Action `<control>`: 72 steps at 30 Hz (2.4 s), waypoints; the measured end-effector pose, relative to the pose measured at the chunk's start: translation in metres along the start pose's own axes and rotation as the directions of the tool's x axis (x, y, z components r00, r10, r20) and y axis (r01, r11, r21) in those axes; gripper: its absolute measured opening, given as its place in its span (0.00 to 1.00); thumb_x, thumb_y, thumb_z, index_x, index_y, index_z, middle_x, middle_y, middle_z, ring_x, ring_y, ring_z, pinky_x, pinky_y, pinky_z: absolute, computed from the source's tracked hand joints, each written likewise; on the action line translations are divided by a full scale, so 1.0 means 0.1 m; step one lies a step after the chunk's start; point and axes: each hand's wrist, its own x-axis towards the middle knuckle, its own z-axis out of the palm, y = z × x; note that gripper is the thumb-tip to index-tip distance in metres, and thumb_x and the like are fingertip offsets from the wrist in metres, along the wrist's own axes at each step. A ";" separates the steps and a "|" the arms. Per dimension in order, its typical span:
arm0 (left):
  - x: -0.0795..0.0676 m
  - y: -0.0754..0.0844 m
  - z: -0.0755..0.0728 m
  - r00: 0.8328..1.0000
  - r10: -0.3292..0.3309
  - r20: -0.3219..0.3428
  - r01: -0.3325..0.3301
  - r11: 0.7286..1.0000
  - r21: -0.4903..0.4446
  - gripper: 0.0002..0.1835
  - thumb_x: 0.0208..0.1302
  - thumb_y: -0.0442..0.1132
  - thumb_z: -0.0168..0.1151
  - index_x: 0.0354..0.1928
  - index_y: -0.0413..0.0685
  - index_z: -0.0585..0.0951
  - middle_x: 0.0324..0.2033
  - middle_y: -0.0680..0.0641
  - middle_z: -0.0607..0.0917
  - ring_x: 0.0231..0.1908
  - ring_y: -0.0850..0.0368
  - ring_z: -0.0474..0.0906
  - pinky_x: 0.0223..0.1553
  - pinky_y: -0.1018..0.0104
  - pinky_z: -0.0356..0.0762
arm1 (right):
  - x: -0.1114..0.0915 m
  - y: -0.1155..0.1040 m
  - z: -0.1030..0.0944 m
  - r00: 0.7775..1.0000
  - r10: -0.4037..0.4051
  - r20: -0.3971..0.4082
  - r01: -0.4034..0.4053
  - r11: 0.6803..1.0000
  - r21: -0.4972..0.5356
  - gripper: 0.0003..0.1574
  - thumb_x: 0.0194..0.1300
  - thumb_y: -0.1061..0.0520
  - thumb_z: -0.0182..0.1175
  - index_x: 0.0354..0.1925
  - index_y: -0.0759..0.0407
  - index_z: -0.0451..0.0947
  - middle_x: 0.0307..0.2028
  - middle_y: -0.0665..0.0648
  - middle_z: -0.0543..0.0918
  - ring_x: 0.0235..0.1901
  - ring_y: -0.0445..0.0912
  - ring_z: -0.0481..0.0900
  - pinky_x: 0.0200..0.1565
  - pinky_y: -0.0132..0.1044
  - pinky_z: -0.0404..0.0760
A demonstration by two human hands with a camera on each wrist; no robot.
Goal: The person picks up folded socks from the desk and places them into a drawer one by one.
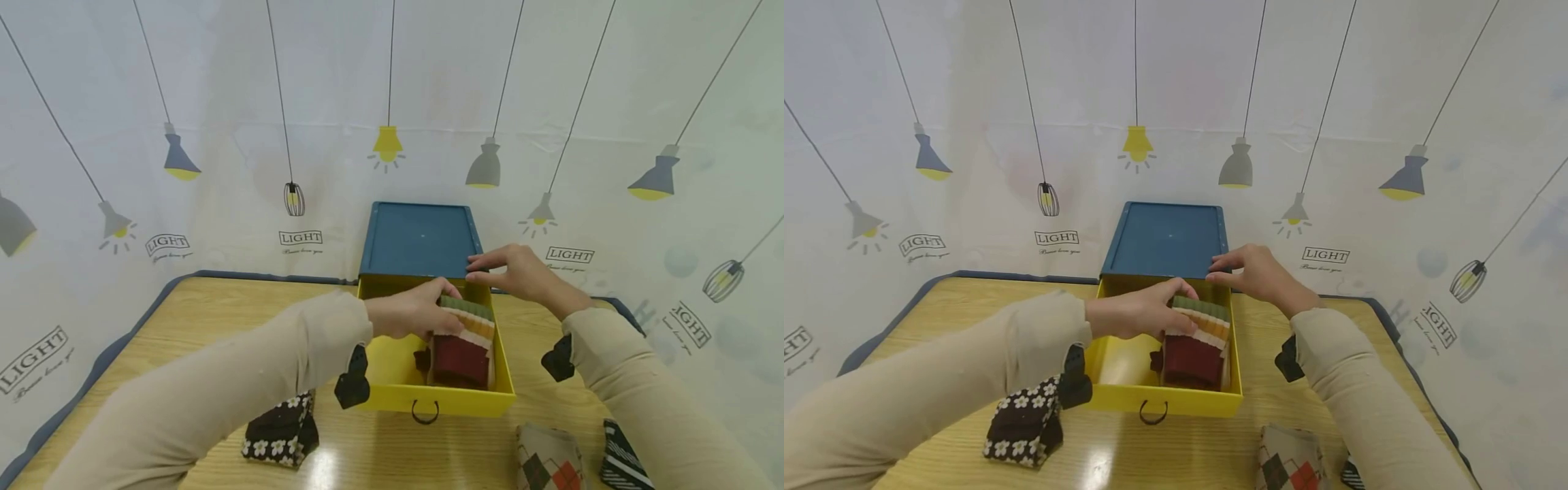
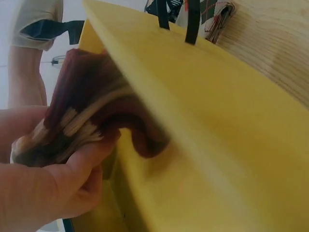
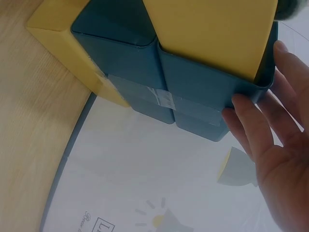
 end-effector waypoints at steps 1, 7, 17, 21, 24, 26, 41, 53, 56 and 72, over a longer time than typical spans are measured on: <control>0.01 0.00 0.00 1.000 -0.009 0.008 0.009 1.000 0.010 0.21 0.60 0.32 0.55 0.54 0.45 0.61 0.40 0.42 0.70 0.29 0.53 0.69 0.27 0.63 0.71 | 0.00 0.00 0.00 1.000 0.002 0.001 -0.002 1.000 -0.002 0.16 0.57 0.55 0.60 0.41 0.64 0.81 0.48 0.62 0.77 0.46 0.56 0.75 0.42 0.48 0.76; 0.04 0.04 -0.03 0.999 -0.033 0.039 0.029 0.996 0.086 0.22 0.60 0.33 0.56 0.55 0.45 0.62 0.41 0.44 0.71 0.38 0.52 0.73 0.34 0.61 0.76 | -0.01 -0.01 -0.01 1.000 0.009 0.005 -0.009 1.000 -0.005 0.16 0.57 0.55 0.60 0.42 0.64 0.80 0.48 0.62 0.77 0.46 0.55 0.75 0.42 0.47 0.76; 0.06 0.07 -0.05 1.000 -0.001 0.005 0.000 0.977 0.211 0.21 0.60 0.35 0.57 0.56 0.45 0.68 0.53 0.46 0.67 0.46 0.53 0.71 0.42 0.57 0.74 | 0.01 0.01 0.00 1.000 -0.010 0.008 0.010 1.000 -0.013 0.16 0.57 0.55 0.60 0.41 0.65 0.81 0.47 0.62 0.77 0.46 0.55 0.75 0.43 0.47 0.75; 0.04 0.05 -0.06 0.999 0.042 -0.004 -0.040 0.967 0.253 0.20 0.60 0.37 0.57 0.55 0.46 0.70 0.57 0.47 0.65 0.54 0.53 0.65 0.48 0.57 0.70 | 0.01 0.01 0.00 1.000 -0.006 0.010 0.006 1.000 -0.011 0.16 0.57 0.55 0.60 0.42 0.64 0.80 0.48 0.62 0.77 0.46 0.55 0.75 0.43 0.48 0.75; 0.02 0.04 -0.09 0.997 0.082 0.001 -0.079 0.956 0.281 0.22 0.60 0.38 0.57 0.57 0.45 0.69 0.57 0.47 0.65 0.57 0.53 0.61 0.52 0.58 0.66 | 0.02 0.00 0.00 1.000 -0.004 0.010 0.004 1.000 -0.006 0.17 0.57 0.55 0.60 0.42 0.64 0.80 0.48 0.62 0.77 0.47 0.55 0.75 0.44 0.48 0.75; 0.00 0.04 -0.13 0.996 0.092 0.008 -0.090 0.949 0.301 0.24 0.60 0.40 0.58 0.58 0.45 0.67 0.57 0.46 0.66 0.58 0.52 0.61 0.52 0.58 0.66 | 0.02 0.00 0.00 1.000 -0.006 0.009 0.006 1.000 -0.005 0.17 0.57 0.54 0.60 0.42 0.64 0.80 0.48 0.62 0.77 0.47 0.56 0.75 0.44 0.48 0.75; -0.48 0.29 -0.49 0.955 0.295 0.016 -0.279 0.883 0.377 0.24 0.62 0.43 0.55 0.60 0.51 0.66 0.57 0.49 0.69 0.57 0.55 0.64 0.53 0.60 0.65 | 0.01 -0.03 0.00 1.000 0.009 0.015 -0.009 1.000 0.006 0.17 0.58 0.53 0.60 0.41 0.64 0.81 0.48 0.62 0.77 0.46 0.56 0.75 0.44 0.49 0.74; -1.09 -0.15 -0.95 0.857 0.505 -0.106 -0.465 0.845 0.266 0.21 0.64 0.40 0.52 0.59 0.50 0.67 0.56 0.52 0.69 0.54 0.58 0.66 0.51 0.59 0.68 | -0.02 -0.01 0.00 0.999 0.029 0.026 -0.029 1.000 0.006 0.17 0.58 0.52 0.59 0.42 0.61 0.81 0.50 0.61 0.75 0.48 0.56 0.73 0.45 0.49 0.74; -1.15 -0.41 -1.04 0.841 0.517 -0.160 -0.472 0.845 0.250 0.20 0.64 0.38 0.52 0.58 0.46 0.68 0.54 0.49 0.71 0.53 0.56 0.67 0.51 0.61 0.69 | -0.01 0.00 0.00 0.999 0.026 0.024 -0.026 1.000 0.002 0.17 0.58 0.52 0.59 0.42 0.61 0.81 0.50 0.60 0.75 0.48 0.55 0.73 0.45 0.49 0.74; -1.11 -2.10 -1.20 0.941 0.220 -0.255 -0.233 0.972 -0.020 0.24 0.65 0.43 0.50 0.61 0.44 0.63 0.57 0.39 0.67 0.55 0.47 0.66 0.55 0.48 0.61 | -0.01 -0.01 0.02 0.999 0.033 0.019 -0.033 0.999 0.022 0.19 0.59 0.51 0.58 0.45 0.62 0.79 0.51 0.60 0.75 0.50 0.56 0.72 0.46 0.50 0.73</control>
